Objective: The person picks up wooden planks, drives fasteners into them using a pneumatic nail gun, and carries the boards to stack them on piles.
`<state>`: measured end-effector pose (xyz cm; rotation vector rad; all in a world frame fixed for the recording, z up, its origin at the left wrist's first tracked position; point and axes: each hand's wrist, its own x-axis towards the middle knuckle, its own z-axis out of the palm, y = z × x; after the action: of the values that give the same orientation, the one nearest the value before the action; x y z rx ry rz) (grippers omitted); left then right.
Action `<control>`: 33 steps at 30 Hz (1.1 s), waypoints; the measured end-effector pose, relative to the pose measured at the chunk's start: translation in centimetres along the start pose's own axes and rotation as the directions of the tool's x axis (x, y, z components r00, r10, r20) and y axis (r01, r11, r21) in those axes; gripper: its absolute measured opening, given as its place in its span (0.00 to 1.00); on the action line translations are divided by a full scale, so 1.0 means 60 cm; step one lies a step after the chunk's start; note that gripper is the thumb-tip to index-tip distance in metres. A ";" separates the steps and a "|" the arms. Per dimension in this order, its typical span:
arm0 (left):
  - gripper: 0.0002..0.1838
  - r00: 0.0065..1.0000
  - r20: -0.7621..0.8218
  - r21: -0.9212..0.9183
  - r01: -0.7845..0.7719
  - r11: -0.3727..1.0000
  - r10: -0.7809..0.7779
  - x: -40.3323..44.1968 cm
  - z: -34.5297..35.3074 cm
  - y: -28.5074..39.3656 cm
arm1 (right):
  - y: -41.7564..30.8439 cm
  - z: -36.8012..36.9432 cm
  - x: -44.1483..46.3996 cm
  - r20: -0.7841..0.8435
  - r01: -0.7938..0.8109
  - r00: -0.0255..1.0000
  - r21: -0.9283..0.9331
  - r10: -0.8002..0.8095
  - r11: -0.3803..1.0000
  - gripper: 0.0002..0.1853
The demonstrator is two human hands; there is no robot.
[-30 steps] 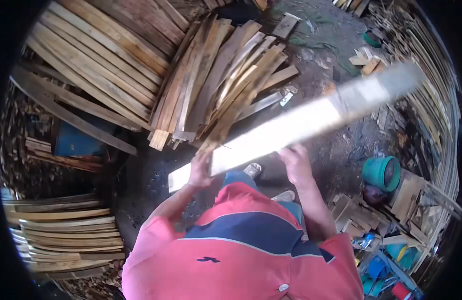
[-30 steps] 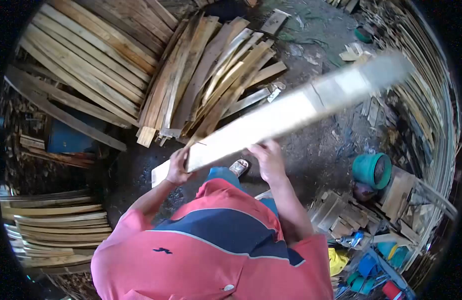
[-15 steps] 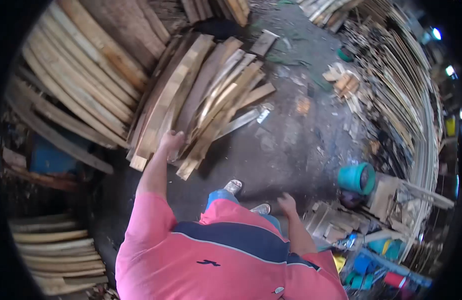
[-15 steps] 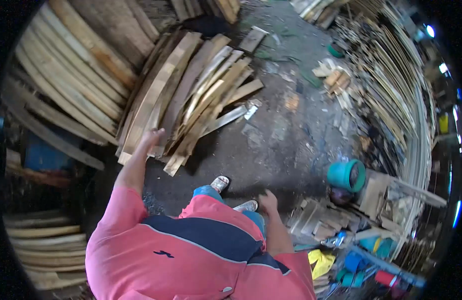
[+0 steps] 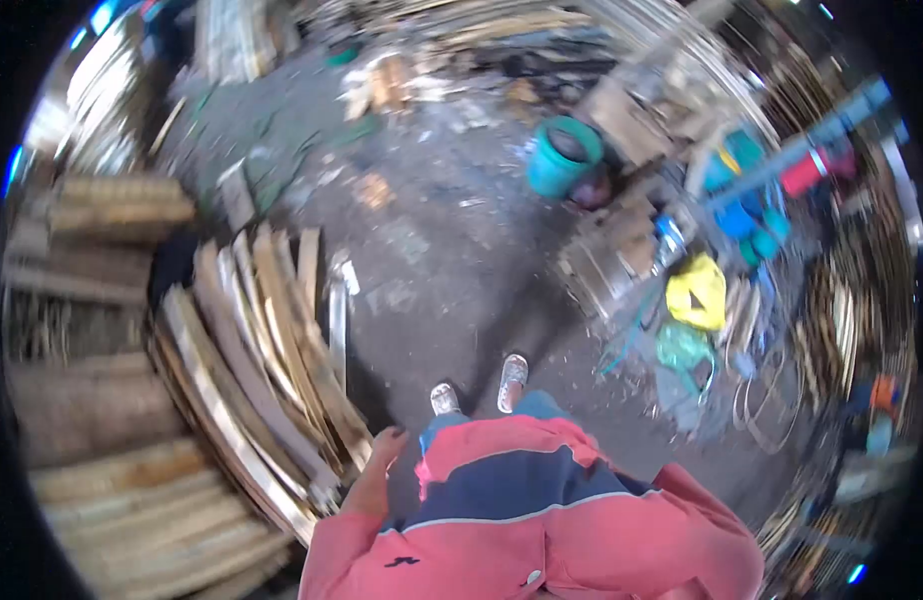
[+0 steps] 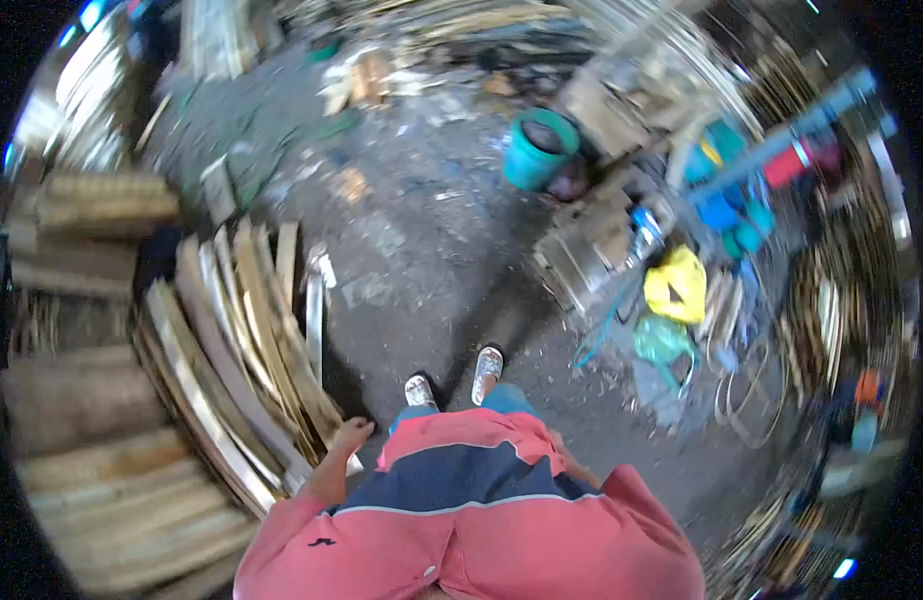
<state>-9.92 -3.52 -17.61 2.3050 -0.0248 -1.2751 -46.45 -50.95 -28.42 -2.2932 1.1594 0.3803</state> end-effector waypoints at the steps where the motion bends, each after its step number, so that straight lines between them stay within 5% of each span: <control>1: 0.25 0.997 0.077 0.241 0.000 0.970 -0.019 -0.027 -0.050 0.035 | -0.023 -0.030 -0.028 0.077 0.062 0.995 -0.030 -0.059 0.998 0.17; 3: 0.22 0.986 0.108 0.604 -0.165 0.780 0.125 0.066 -0.054 -0.083 | -0.123 -0.095 -0.027 0.166 0.135 0.979 -0.102 -0.117 0.986 0.12; 5: 0.20 0.997 0.079 0.473 -0.061 0.879 0.027 0.059 -0.101 -0.040 | -0.167 -0.152 -0.001 0.156 0.120 0.983 -0.129 -0.099 0.984 0.09; 6: 0.22 0.983 0.016 0.412 -0.175 0.894 0.185 0.081 -0.102 -0.066 | -0.205 -0.182 0.008 0.076 -0.206 0.979 0.344 0.191 0.916 0.09; 7: 0.25 0.941 -0.060 0.353 -0.291 0.889 0.332 0.114 -0.113 -0.079 | -0.231 -0.205 0.022 0.145 -0.399 0.882 0.737 0.449 0.545 0.09; 9: 0.21 0.961 -0.190 0.162 -0.174 0.971 0.204 0.063 -0.126 0.082 | -0.233 -0.216 0.081 0.152 -0.370 0.897 0.771 0.415 0.519 0.12; 10: 0.17 0.957 -0.275 -0.022 -0.103 0.994 0.093 0.072 -0.110 0.122 | -0.233 -0.217 0.115 0.084 -0.350 0.904 0.710 0.420 0.612 0.14; 12: 0.18 0.957 -0.281 -0.077 -0.088 0.993 0.063 0.109 -0.069 0.165 | -0.232 -0.239 0.171 -0.145 -0.186 0.946 0.491 0.291 0.851 0.17; 14: 0.18 0.984 -0.180 -0.155 -0.010 0.988 -0.018 0.114 -0.017 0.282 | -0.208 -0.270 0.250 -0.157 -0.091 0.971 0.462 0.183 0.882 0.18; 15: 0.17 0.994 -0.092 -0.144 0.049 0.988 -0.063 0.068 0.002 0.377 | -0.195 -0.277 0.273 -0.146 -0.010 0.986 0.422 0.079 0.907 0.18; 16: 0.17 0.993 -0.098 -0.120 0.059 0.991 -0.071 0.157 0.051 0.281 | -0.190 -0.302 0.291 -0.141 -0.006 0.987 0.463 0.080 0.886 0.17; 17: 0.18 0.885 -0.030 0.151 -0.455 0.878 0.464 0.243 0.093 0.249 | -0.188 -0.329 0.304 -0.128 -0.022 0.987 0.490 0.097 0.871 0.17; 18: 0.18 0.885 -0.018 0.177 -0.455 0.873 0.465 0.241 0.091 0.302 | -0.179 -0.357 0.325 -0.098 -0.099 0.980 0.504 0.170 0.858 0.17; 20: 0.21 0.961 -0.097 0.426 -0.197 0.883 0.260 0.250 0.123 0.443 | -0.150 -0.409 0.363 -0.054 -0.210 0.959 0.522 0.278 0.827 0.18; 23: 0.25 0.928 -0.045 0.228 -0.351 0.908 0.370 0.176 0.079 0.683 | -0.103 -0.442 0.431 -0.060 -0.285 0.927 0.532 0.371 0.797 0.17; 28: 0.27 0.946 0.014 0.247 -0.316 0.916 0.323 0.330 0.060 0.752 | -0.142 -0.536 0.508 -0.085 -0.151 0.976 0.413 0.203 0.898 0.17; 30: 0.29 0.936 0.063 0.210 -0.351 0.913 0.346 0.379 0.059 0.795 | -0.175 -0.554 0.558 -0.266 0.081 0.960 0.559 0.086 0.825 0.16; 32: 0.28 0.954 0.205 0.428 -0.288 0.857 0.219 0.443 0.057 0.839 | -0.244 -0.624 0.602 -0.199 0.049 0.971 0.709 0.133 0.704 0.16; 33: 0.28 0.946 0.231 0.426 -0.309 0.851 0.227 0.506 0.043 0.701 | -0.276 -0.655 0.632 -0.223 0.120 0.970 0.787 0.098 0.605 0.16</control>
<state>14.30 -48.93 -24.46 2.4405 -0.7627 -1.4281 -10.31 -90.46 -8.67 -1.5414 1.1097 -0.4038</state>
